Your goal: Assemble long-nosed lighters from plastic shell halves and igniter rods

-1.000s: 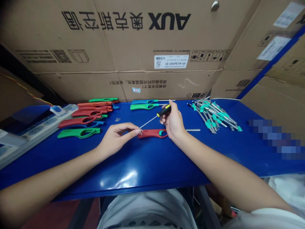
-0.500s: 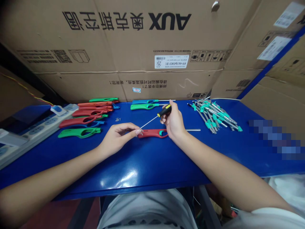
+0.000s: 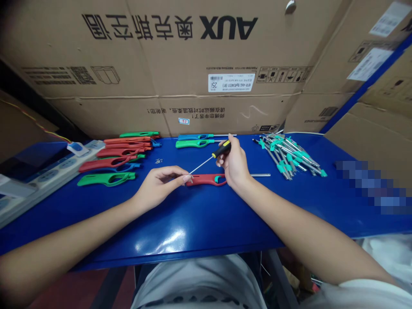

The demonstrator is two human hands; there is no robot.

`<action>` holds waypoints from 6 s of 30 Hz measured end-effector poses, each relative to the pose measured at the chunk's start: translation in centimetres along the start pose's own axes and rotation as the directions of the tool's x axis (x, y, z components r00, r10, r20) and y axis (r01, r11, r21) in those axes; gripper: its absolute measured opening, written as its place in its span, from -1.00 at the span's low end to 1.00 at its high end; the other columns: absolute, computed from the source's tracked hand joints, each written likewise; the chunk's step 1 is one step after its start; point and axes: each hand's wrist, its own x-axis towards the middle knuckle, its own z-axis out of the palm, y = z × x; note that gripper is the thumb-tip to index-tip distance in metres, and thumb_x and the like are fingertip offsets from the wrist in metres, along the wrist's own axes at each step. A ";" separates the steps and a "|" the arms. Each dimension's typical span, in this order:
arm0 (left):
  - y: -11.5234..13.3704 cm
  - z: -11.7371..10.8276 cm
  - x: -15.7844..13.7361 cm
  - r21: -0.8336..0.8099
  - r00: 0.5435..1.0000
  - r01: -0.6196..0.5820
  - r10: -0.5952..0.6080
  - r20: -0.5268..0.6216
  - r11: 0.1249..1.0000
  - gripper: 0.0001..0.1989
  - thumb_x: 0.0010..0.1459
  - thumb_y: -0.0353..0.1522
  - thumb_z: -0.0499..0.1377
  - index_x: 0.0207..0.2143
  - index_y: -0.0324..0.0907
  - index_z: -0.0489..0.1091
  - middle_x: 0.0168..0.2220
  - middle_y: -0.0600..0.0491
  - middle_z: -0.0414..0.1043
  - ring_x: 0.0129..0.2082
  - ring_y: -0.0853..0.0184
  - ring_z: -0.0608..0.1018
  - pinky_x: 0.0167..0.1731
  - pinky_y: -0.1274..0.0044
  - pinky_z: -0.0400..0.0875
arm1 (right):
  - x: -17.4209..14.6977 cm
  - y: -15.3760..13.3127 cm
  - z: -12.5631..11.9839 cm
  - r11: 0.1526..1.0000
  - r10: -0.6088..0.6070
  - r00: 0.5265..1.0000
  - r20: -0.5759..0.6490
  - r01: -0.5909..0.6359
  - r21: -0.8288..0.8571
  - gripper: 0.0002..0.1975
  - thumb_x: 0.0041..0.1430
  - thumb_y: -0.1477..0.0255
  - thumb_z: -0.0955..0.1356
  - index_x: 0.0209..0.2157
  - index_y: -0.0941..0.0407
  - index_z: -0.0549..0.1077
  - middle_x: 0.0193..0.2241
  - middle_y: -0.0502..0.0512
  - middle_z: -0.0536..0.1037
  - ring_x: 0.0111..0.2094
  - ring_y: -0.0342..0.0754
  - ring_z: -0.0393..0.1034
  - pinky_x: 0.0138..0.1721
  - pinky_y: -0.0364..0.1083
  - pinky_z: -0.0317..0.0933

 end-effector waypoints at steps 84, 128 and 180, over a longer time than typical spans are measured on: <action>-2.2 -0.6 0.2 0.499 0.896 -0.400 0.213 0.391 0.769 -0.73 0.27 -0.32 0.25 0.00 -0.15 0.38 -0.04 -0.04 0.52 -0.01 0.19 0.52 0.05 0.32 0.38 | -2.9 0.1 -0.6 0.407 -0.362 0.544 0.757 0.823 -0.396 -0.37 0.32 0.29 0.33 0.33 -0.05 0.03 -0.12 0.16 0.49 -0.34 -0.03 0.50 -0.42 -0.06 0.46; -2.4 -0.3 0.4 0.476 0.912 -0.372 0.220 0.346 0.797 -0.79 0.27 -0.22 0.23 -0.14 -0.14 0.40 -0.12 0.01 0.53 -0.08 0.21 0.55 -0.01 0.35 0.44 | -1.0 -2.5 1.3 0.204 -0.408 0.553 0.726 0.831 -0.518 -0.54 0.29 0.03 0.32 -0.04 0.11 0.48 -0.08 0.18 0.59 -0.16 -0.03 0.51 -0.17 -0.11 0.39; -2.3 -0.5 0.4 0.424 0.903 -0.371 0.214 0.373 0.826 -0.78 0.23 -0.31 0.29 -0.10 -0.14 0.40 -0.11 0.02 0.52 -0.07 0.23 0.53 0.01 0.37 0.39 | -2.6 -2.8 1.4 0.011 -0.433 0.459 0.776 0.863 -0.504 -0.62 0.32 0.15 0.33 -0.02 0.13 0.50 -0.13 0.17 0.64 -0.21 -0.04 0.54 -0.13 -0.10 0.37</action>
